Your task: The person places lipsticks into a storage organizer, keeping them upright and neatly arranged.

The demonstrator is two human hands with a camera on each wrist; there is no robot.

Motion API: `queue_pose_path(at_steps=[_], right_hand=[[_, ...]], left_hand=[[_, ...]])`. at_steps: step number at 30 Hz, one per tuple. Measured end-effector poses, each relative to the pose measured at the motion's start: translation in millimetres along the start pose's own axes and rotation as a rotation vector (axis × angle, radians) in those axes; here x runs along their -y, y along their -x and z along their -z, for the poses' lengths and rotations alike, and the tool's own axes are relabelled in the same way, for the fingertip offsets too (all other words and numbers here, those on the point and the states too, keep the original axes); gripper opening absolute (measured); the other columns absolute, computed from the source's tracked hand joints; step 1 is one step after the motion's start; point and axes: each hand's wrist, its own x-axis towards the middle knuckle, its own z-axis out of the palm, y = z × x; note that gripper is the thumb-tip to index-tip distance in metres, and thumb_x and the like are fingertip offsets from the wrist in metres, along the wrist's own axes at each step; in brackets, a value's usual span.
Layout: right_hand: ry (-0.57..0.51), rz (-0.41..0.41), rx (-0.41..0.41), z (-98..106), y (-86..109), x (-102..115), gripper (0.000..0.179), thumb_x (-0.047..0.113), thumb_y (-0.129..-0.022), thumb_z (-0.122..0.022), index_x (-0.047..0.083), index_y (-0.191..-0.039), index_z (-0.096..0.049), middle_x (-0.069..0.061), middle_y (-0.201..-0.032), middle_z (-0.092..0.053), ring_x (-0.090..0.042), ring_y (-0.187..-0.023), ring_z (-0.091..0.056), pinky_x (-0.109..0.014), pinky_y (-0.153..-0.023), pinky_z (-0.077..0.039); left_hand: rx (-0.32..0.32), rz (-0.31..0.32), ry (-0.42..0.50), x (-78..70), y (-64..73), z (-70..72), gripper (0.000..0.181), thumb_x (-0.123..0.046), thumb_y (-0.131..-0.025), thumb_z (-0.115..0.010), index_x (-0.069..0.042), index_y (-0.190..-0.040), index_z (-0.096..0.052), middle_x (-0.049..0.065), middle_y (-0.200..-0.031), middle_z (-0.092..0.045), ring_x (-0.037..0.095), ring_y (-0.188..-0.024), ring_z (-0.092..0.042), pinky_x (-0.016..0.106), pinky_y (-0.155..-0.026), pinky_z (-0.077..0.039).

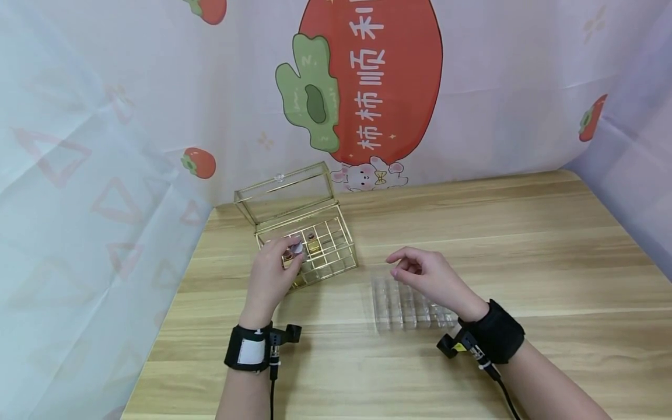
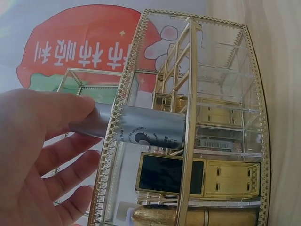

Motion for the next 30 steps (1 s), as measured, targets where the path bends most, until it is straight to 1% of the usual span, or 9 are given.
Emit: queue_pose_path(at_steps=[5,8,11,13,18,21,25,30], right_hand=[[-0.004,-0.004,-0.004,0,-0.1,0,0.019,0.012,-0.091,-0.062,0.01,-0.11,-0.065,-0.01,-0.083,-0.068,-0.017,-0.071,-0.059,-0.034,-0.061,-0.05],[-0.008,-0.005,0.0,0,-0.2,0,0.019,0.012,-0.092,-0.061,0.009,-0.11,-0.065,-0.013,-0.084,-0.068,-0.02,-0.072,-0.06,-0.035,-0.062,-0.05],[-0.018,-0.005,0.002,0,0.3,0,0.019,0.011,-0.092,-0.061,0.009,-0.11,-0.065,-0.015,-0.085,-0.069,-0.023,-0.074,-0.061,-0.034,-0.062,-0.05],[-0.019,-0.002,0.001,-1,0.9,-1,0.019,0.011,-0.091,-0.061,0.008,-0.109,-0.065,-0.015,-0.085,-0.068,-0.023,-0.074,-0.061,-0.034,-0.062,-0.05],[-0.004,0.002,-0.003,-2,2.2,-3,0.019,0.011,-0.091,-0.061,0.008,-0.109,-0.065,-0.014,-0.083,-0.069,-0.017,-0.07,-0.06,-0.032,-0.06,-0.05],[0.0,-0.001,0.0,-1,2.2,-4,0.019,0.012,-0.091,-0.061,0.008,-0.109,-0.065,-0.014,-0.083,-0.069,-0.016,-0.069,-0.059,-0.032,-0.06,-0.05],[-0.004,-0.001,-0.004,-1,3.2,-5,0.019,0.012,-0.091,-0.061,0.008,-0.109,-0.065,-0.014,-0.083,-0.068,-0.018,-0.07,-0.06,-0.032,-0.06,-0.05],[-0.016,0.001,0.002,-1,6.6,-8,0.02,0.014,-0.092,-0.061,0.008,-0.111,-0.064,-0.013,-0.084,-0.068,-0.024,-0.072,-0.061,-0.031,-0.06,-0.05]], left_hand=[[-0.026,-0.032,-0.003,1.5,-0.9,-1.7,0.029,-0.008,-0.076,-0.076,0.004,-0.102,-0.068,0.013,-0.09,-0.068,0.026,-0.076,-0.059,0.039,-0.063,-0.052],[-0.021,-0.033,-0.009,1.2,-0.2,-2.4,0.028,-0.007,-0.075,-0.076,0.002,-0.101,-0.068,0.013,-0.091,-0.068,0.026,-0.075,-0.059,0.039,-0.064,-0.052],[0.009,-0.014,-0.027,1.6,2.3,-3.5,0.027,-0.008,-0.076,-0.076,0.001,-0.101,-0.068,0.014,-0.095,-0.069,0.025,-0.079,-0.06,0.04,-0.068,-0.054],[0.033,0.005,-0.038,2.3,4.6,-4.4,0.028,-0.01,-0.078,-0.076,0.0,-0.102,-0.068,0.014,-0.098,-0.069,0.025,-0.082,-0.061,0.041,-0.071,-0.055],[0.07,0.036,-0.038,3.0,8.4,-6.1,0.028,-0.013,-0.08,-0.074,-0.001,-0.105,-0.068,0.013,-0.099,-0.069,0.026,-0.087,-0.061,0.042,-0.074,-0.055],[0.083,0.043,-0.048,3.4,8.6,-6.3,0.028,-0.014,-0.081,-0.073,-0.001,-0.106,-0.068,0.012,-0.097,-0.069,0.026,-0.088,-0.06,0.043,-0.076,-0.054],[0.11,0.026,-0.078,3.9,8.4,-6.8,0.028,-0.016,-0.083,-0.072,-0.002,-0.108,-0.069,0.013,-0.099,-0.071,0.026,-0.093,-0.06,0.046,-0.081,-0.052],[0.157,-0.008,-0.123,5.9,10.5,-10.6,0.026,-0.018,-0.086,-0.069,-0.003,-0.107,-0.069,0.015,-0.1,-0.072,0.028,-0.092,-0.061,0.046,-0.081,-0.053]])
